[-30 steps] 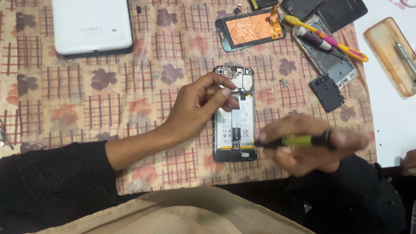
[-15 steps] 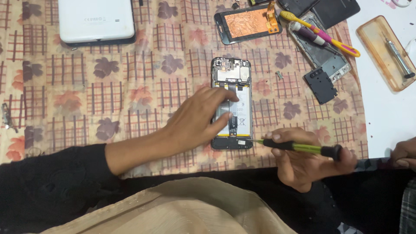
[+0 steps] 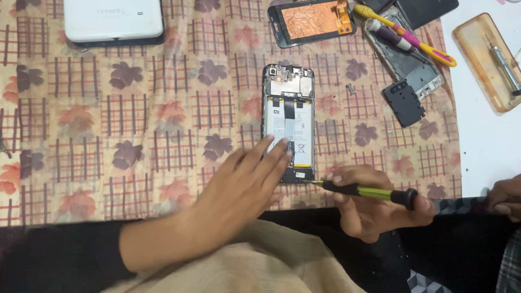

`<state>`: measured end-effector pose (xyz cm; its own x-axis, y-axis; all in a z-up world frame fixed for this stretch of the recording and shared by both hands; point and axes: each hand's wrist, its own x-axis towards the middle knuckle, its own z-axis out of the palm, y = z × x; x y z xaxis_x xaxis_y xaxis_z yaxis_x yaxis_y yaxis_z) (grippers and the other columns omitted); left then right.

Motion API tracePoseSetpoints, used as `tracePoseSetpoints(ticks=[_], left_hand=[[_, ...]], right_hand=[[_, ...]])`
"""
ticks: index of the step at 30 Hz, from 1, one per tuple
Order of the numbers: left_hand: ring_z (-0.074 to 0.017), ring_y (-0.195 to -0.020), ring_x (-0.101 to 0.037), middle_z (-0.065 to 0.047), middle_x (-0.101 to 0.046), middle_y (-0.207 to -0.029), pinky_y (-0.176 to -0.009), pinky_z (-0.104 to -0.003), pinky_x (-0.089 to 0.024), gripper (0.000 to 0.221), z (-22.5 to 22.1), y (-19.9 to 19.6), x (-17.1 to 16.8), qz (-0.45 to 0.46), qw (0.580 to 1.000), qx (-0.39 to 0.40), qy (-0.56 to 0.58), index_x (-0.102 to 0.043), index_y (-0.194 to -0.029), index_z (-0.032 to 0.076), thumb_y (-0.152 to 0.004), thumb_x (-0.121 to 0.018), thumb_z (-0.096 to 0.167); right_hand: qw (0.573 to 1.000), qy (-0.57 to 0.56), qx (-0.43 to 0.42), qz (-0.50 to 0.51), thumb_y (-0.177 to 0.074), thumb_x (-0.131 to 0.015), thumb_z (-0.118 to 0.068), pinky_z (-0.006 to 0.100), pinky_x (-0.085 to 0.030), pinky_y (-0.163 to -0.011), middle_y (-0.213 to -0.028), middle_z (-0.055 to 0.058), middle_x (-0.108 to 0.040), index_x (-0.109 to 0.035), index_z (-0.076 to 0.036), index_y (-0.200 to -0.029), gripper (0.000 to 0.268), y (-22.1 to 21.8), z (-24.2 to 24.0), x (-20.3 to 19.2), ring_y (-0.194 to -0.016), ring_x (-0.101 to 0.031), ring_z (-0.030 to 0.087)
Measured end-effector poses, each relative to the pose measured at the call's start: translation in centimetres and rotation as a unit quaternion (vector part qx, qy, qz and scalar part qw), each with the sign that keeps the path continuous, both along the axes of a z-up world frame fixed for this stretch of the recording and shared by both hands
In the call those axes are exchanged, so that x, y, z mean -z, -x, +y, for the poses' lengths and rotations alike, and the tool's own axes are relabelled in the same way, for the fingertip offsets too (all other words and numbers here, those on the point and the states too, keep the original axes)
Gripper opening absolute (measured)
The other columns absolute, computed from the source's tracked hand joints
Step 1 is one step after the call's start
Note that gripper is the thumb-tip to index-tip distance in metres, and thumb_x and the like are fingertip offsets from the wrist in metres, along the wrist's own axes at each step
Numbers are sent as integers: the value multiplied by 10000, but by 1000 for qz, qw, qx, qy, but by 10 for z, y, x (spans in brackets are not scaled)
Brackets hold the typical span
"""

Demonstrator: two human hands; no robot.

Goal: The person assembles a smartphone by placing the battery into the chassis, connecting the motherboard, and securing components with screws. The person uses a screwdriver and a toothbrush to clean and tighten parts during the process.

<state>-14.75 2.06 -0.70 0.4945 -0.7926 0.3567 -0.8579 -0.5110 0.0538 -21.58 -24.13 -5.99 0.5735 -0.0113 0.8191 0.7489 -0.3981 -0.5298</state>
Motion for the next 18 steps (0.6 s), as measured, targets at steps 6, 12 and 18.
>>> tracePoseSetpoints(ticks=[6, 12, 18], left_hand=[[-298, -1391, -450, -134, -476, -1536, -1094, -451, -391, 828, 3, 37, 16, 11, 996, -89, 29, -494, -1475, 20, -869, -622, 571], [-240, -1389, -485, -80, -510, -1536, -1143, -423, -345, 909, -2, 43, 27, -18, 990, -137, 38, -522, -1479, 79, -778, -681, 636], [-216, -1368, -505, -52, -520, -1527, -1146, -408, -341, 891, -2, 46, 33, -31, 987, -151, 43, -538, -1475, 103, -760, -722, 602]], right_hand=[[996, -73, 19, -50, -788, -601, 120, 481, -698, -673, -877, 251, -684, -142, -340, -1523, 981, -7, 8, 10, -686, -744, 308], [996, -72, -22, -53, -768, -632, 143, 549, -686, -764, -895, 258, -686, -159, -349, -1502, 1002, -7, 14, 14, -693, -755, 306], [992, -57, -80, -82, -819, -639, 168, 414, -672, -645, -995, 263, -681, -148, -360, -1527, 1011, -16, 25, 2, -729, -756, 250]])
